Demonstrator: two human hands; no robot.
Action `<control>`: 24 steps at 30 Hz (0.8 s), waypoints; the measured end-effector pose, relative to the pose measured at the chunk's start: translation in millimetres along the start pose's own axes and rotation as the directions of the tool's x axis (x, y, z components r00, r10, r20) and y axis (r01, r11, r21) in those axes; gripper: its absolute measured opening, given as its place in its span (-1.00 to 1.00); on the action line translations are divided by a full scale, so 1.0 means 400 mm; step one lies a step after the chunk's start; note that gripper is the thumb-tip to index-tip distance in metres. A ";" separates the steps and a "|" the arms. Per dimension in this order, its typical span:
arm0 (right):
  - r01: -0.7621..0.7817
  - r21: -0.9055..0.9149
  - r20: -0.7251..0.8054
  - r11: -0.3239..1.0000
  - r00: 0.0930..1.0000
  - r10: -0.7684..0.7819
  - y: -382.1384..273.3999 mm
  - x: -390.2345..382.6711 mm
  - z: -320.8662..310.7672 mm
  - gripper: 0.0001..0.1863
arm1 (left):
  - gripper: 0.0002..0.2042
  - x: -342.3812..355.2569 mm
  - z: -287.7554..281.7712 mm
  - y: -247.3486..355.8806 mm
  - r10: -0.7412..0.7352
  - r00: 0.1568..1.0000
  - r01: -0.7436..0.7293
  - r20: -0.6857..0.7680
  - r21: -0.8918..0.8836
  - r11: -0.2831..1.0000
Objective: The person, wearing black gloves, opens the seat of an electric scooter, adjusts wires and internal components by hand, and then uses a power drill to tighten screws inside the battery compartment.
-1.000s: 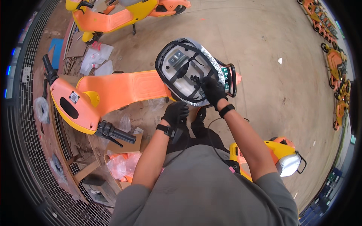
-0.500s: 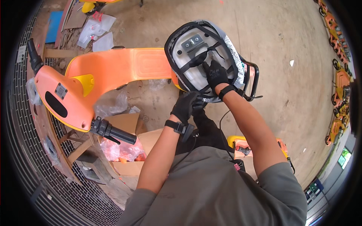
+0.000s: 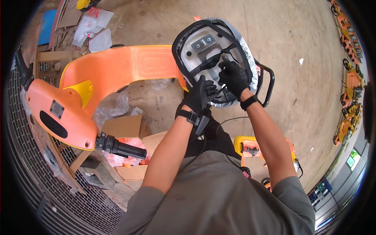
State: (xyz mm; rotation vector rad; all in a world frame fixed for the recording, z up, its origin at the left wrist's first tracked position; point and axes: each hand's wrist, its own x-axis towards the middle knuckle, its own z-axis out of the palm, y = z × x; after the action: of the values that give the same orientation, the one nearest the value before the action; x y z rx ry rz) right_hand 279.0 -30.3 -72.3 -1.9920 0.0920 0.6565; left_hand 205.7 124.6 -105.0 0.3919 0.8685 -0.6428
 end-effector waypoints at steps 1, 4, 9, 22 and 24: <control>-0.006 -0.002 0.001 1.000 1.000 0.006 -0.024 -0.030 0.007 -0.73 | -0.57 -0.004 0.010 0.005 0.000 0.993 0.008 0.121 -0.059 0.998; 0.441 -0.373 0.063 0.816 0.890 -0.452 -0.081 -0.117 0.038 -0.62 | -0.56 -0.002 0.002 -0.003 0.071 0.924 -0.003 0.376 -0.179 0.984; 0.330 -0.030 -0.028 0.944 0.943 -0.330 -0.110 -0.220 0.033 -0.48 | -0.60 -0.044 0.025 -0.013 0.051 0.892 0.062 0.449 -0.233 0.970; 0.234 0.121 -0.350 0.965 0.919 -0.179 -0.117 -0.318 0.001 -0.65 | -0.51 -0.170 0.083 0.038 0.053 0.888 0.094 0.457 -0.293 0.951; 0.142 0.184 -0.331 0.973 0.941 -0.075 -0.112 -0.328 -0.006 -0.67 | -0.48 -0.174 0.071 0.046 0.037 0.833 0.160 0.552 -0.304 0.939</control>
State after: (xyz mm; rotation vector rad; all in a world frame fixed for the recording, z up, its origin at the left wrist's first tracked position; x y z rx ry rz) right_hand 183.5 -37.1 28.0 -1.8715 0.2355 0.2342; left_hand 201.1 147.0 -31.3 -0.1429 0.4174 -0.6072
